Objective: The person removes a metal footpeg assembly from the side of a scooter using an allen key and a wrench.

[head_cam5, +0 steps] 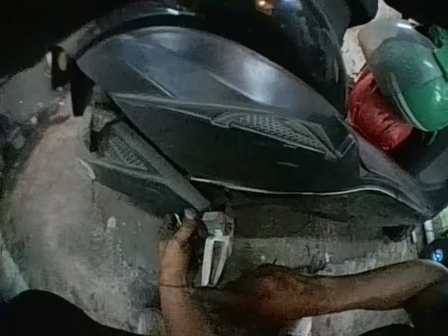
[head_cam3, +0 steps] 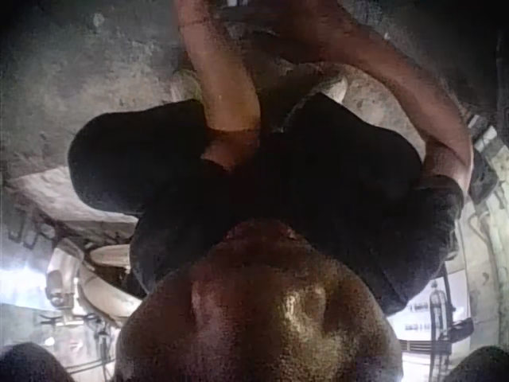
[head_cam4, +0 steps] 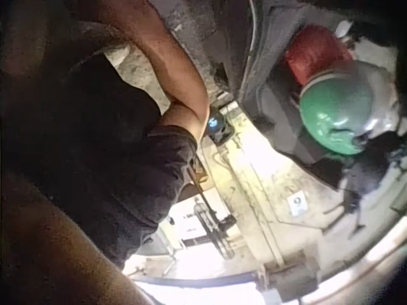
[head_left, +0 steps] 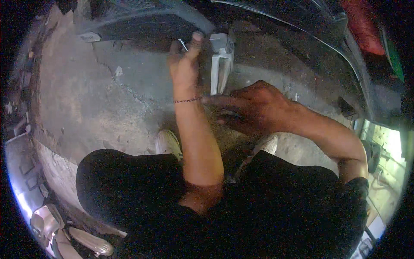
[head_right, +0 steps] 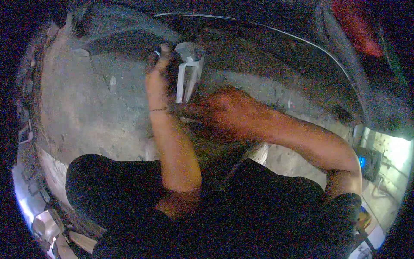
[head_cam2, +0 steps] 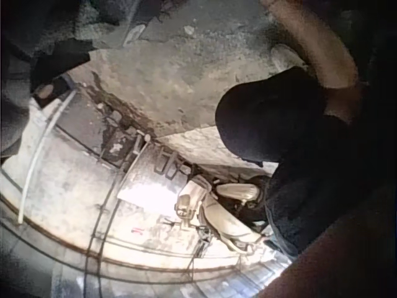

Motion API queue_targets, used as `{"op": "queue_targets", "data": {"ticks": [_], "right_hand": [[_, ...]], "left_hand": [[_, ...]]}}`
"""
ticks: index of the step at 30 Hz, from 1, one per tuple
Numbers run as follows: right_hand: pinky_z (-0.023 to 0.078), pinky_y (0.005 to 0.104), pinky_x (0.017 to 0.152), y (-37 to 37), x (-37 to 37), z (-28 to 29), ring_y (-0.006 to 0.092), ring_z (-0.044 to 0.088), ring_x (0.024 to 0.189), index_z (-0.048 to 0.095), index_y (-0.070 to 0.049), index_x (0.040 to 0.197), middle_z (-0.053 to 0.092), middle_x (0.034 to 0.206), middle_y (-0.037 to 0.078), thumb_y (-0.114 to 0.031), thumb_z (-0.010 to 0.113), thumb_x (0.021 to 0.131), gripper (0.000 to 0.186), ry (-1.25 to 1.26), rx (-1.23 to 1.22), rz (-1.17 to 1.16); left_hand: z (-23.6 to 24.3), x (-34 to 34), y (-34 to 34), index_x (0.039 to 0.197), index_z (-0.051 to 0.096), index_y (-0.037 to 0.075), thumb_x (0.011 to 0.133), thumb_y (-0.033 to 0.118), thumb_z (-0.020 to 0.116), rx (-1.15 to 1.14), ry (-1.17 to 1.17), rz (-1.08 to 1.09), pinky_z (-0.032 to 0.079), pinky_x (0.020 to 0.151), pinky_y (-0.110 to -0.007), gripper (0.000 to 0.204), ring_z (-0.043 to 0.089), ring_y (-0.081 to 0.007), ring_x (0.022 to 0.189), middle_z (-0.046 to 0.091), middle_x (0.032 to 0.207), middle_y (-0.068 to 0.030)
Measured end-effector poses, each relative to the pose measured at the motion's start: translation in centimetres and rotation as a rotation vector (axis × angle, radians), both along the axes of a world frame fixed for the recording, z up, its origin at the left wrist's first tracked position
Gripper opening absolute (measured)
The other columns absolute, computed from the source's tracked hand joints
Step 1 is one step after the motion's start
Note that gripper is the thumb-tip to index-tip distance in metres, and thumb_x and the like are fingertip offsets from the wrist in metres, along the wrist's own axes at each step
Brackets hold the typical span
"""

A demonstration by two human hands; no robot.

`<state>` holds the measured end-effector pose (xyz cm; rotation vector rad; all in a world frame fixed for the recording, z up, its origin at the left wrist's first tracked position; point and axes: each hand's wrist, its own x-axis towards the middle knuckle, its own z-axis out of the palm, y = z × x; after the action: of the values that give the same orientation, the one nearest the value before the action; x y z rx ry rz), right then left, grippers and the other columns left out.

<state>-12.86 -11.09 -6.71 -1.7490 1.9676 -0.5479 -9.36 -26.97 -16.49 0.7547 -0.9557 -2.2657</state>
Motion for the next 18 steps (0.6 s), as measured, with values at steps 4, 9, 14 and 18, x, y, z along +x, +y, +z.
{"op": "queue_targets", "data": {"ticks": [4,9,14,18], "right_hand": [[0.051,0.0374,0.055,2.4,-1.1,-2.6,0.0317,0.063,0.063,0.063,-0.007,0.101,0.064,0.077,0.013,-0.022,0.064,0.082,0.024,-0.241,-0.042,-0.129],[0.050,0.0424,0.067,3.5,-4.0,-7.5,0.0352,0.063,0.079,0.061,-0.003,0.097,0.063,0.088,0.021,-0.020,0.056,0.085,0.021,-0.184,0.441,-0.397],[0.047,0.0475,0.079,9.9,-7.8,-18.0,0.0409,0.059,0.094,0.060,-0.001,0.097,0.061,0.097,0.025,-0.014,0.051,0.084,0.020,0.131,0.560,-0.176],[0.047,0.0462,0.080,6.9,-5.4,-17.2,0.0415,0.057,0.097,0.059,-0.002,0.097,0.060,0.099,0.024,-0.017,0.051,0.084,0.021,-0.054,0.663,-0.296]], "left_hand": [[-2.2,1.0,-1.3,0.109,0.056,0.000,0.081,0.036,0.070,-0.085,-0.139,-0.015,0.044,0.071,-0.030,0.048,0.053,-0.0149,0.077,0.058,0.088,-0.0050],[-2.2,1.9,-0.9,0.092,0.060,0.007,0.091,0.053,0.045,0.048,-0.329,0.275,0.034,0.049,-0.026,0.048,0.039,-0.0080,0.054,0.046,0.065,0.0032],[-6.9,1.9,-0.4,0.105,0.059,0.007,0.096,0.044,0.035,0.307,-0.098,0.282,0.042,0.054,-0.034,0.045,0.048,-0.0173,0.058,0.055,0.070,-0.0036],[-18.5,5.3,-2.9,0.097,0.062,0.001,0.093,0.051,0.040,-0.368,-0.916,0.180,0.048,0.065,-0.043,0.055,0.060,-0.0302,0.070,0.065,0.084,-0.0118]]}}
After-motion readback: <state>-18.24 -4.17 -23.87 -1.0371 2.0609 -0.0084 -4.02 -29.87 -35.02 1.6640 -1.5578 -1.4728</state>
